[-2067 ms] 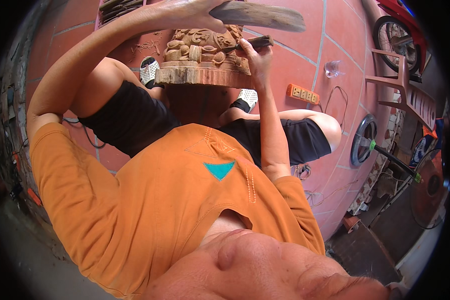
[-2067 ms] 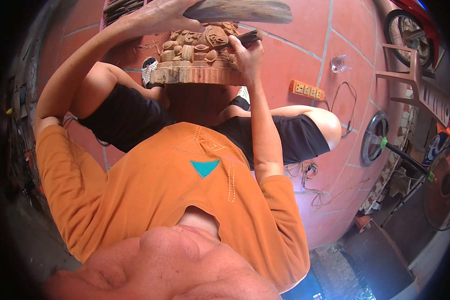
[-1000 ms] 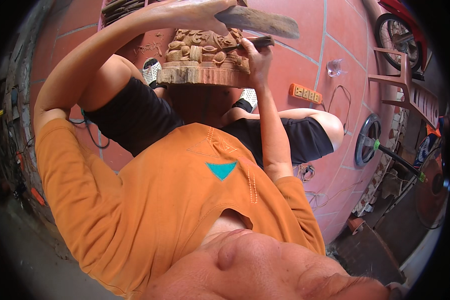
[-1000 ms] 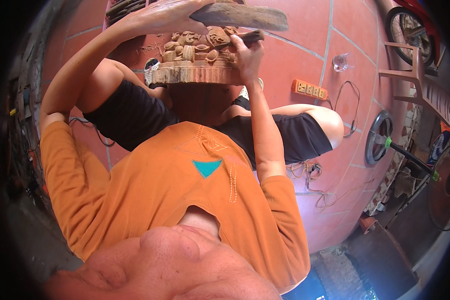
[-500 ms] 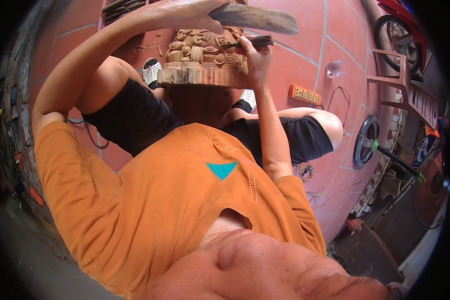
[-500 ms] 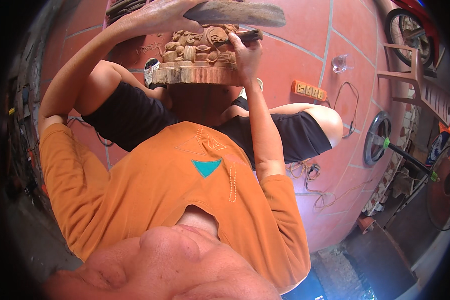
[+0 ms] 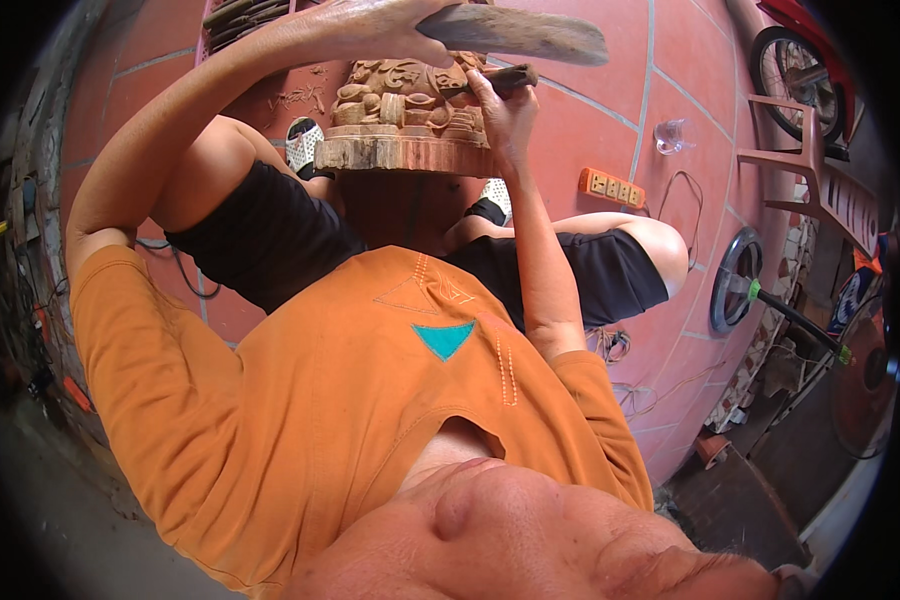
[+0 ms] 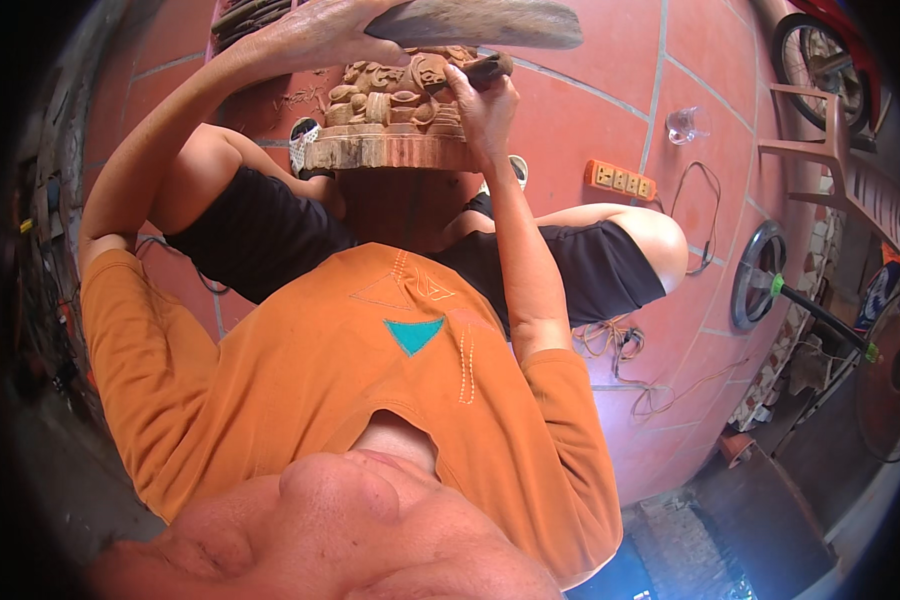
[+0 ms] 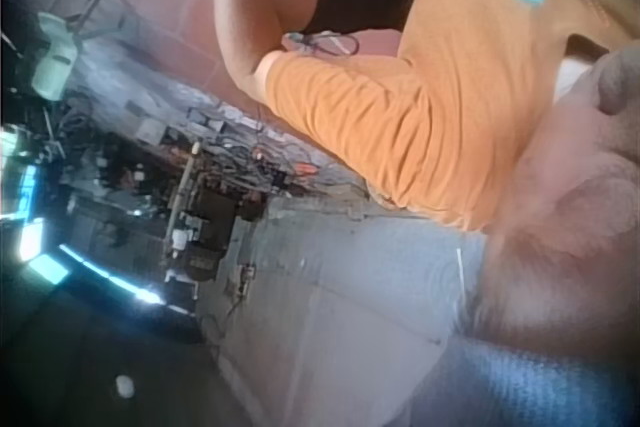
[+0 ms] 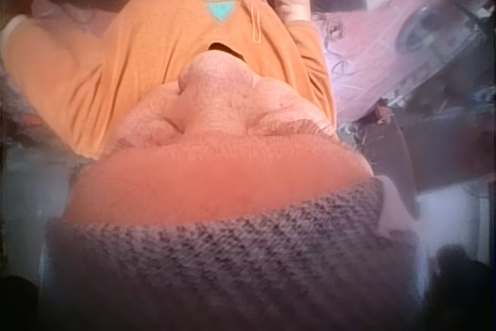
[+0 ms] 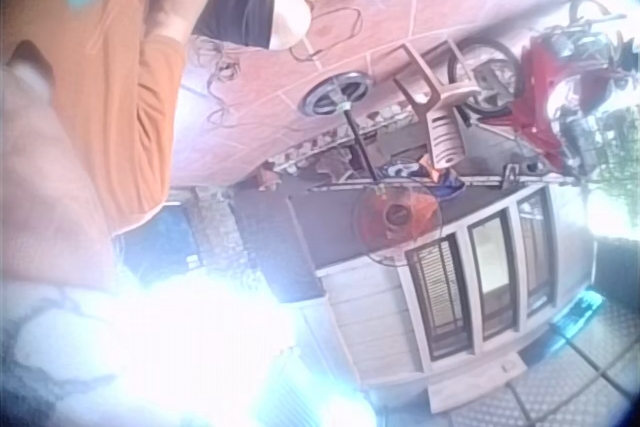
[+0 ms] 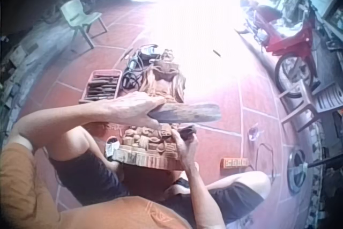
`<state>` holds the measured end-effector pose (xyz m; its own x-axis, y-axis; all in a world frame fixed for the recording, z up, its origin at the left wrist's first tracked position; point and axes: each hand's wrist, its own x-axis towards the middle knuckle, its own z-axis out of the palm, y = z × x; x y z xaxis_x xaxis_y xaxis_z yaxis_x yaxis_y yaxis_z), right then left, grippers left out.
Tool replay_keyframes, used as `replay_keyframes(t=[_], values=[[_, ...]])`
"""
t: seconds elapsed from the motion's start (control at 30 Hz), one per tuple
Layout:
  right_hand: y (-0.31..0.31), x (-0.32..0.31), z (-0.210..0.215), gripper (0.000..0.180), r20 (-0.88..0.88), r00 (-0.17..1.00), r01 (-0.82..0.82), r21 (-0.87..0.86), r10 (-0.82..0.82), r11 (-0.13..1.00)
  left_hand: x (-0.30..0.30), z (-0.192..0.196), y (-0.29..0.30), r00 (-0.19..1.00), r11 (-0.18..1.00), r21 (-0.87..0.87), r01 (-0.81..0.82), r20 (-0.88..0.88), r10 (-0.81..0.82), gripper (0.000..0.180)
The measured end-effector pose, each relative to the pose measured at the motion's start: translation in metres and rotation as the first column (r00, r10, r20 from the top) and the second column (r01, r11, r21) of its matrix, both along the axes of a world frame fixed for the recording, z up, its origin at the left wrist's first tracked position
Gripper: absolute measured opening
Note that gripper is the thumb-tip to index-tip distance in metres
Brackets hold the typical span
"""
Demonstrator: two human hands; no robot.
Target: The person carves a wooden sculpture using a chisel and mallet. They hold the chisel against the wood and strike it with the mallet to shape the details of the figure.
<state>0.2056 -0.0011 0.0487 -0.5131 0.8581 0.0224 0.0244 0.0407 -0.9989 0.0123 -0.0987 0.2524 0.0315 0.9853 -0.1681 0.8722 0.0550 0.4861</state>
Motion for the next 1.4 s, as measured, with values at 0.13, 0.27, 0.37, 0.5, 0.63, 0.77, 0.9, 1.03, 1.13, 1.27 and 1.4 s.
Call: replay_keyframes(t=[0.13,0.27,0.37,0.5,0.63,0.77,0.9,1.03,1.13,1.27,1.4], values=[[-0.002,-0.005,-0.003,0.019,-0.073,0.997,-0.015,-0.017,0.014,1.0,-0.001,-0.01,-0.003,0.995,0.989,0.142,0.043,0.078,-0.054,0.053],[-0.008,-0.005,0.008,0.014,-0.076,0.996,-0.047,-0.034,0.045,0.998,0.001,-0.006,0.001,0.989,0.989,-0.124,0.083,-0.112,-0.097,0.05],[-0.007,-0.004,0.006,0.013,-0.09,0.995,-0.055,-0.044,0.051,0.998,0.002,-0.001,0.001,0.992,0.99,-0.09,0.107,-0.053,-0.112,0.048],[-0.012,-0.005,0.009,0.013,-0.246,0.969,-0.039,-0.169,-0.004,0.985,0.004,-0.015,-0.002,0.989,0.98,0.161,0.116,0.076,-0.129,0.046],[-0.01,-0.003,0.001,0.014,-0.236,0.971,-0.011,-0.159,-0.028,0.987,0.01,-0.01,0.002,0.99,0.983,0.126,0.13,0.042,-0.136,0.048],[-0.009,-0.002,-0.002,0.015,-0.197,0.98,-0.034,-0.111,0.012,0.993,0.009,-0.009,0.004,0.994,0.984,-0.145,0.101,-0.036,-0.107,0.047],[-0.006,0.0,0.005,0.015,-0.161,0.987,-0.039,-0.144,0.015,0.989,0.006,-0.009,-0.001,0.994,0.997,-0.009,0.078,-0.082,-0.078,0.046],[-0.003,-0.002,-0.001,0.016,-0.159,0.985,0.047,-0.133,-0.068,0.99,0.003,-0.003,-0.003,0.994,0.999,-0.044,-0.003,-0.107,-0.001,0.045],[-0.003,-0.003,-0.003,0.018,-0.125,0.99,0.06,-0.087,-0.071,0.994,0.0,-0.001,-0.005,0.992,0.999,-0.025,-0.027,-0.124,0.024,0.043],[-0.005,-0.008,-0.004,0.021,-0.188,0.981,0.037,-0.106,-0.057,0.994,-0.003,-0.001,-0.005,0.993,1.0,0.002,-0.007,-0.121,0.007,0.042],[-0.008,-0.013,-0.001,0.023,-0.217,0.975,0.018,-0.103,-0.04,0.995,0.001,0.014,-0.009,0.996,0.999,-0.033,0.004,-0.093,-0.007,0.043]])
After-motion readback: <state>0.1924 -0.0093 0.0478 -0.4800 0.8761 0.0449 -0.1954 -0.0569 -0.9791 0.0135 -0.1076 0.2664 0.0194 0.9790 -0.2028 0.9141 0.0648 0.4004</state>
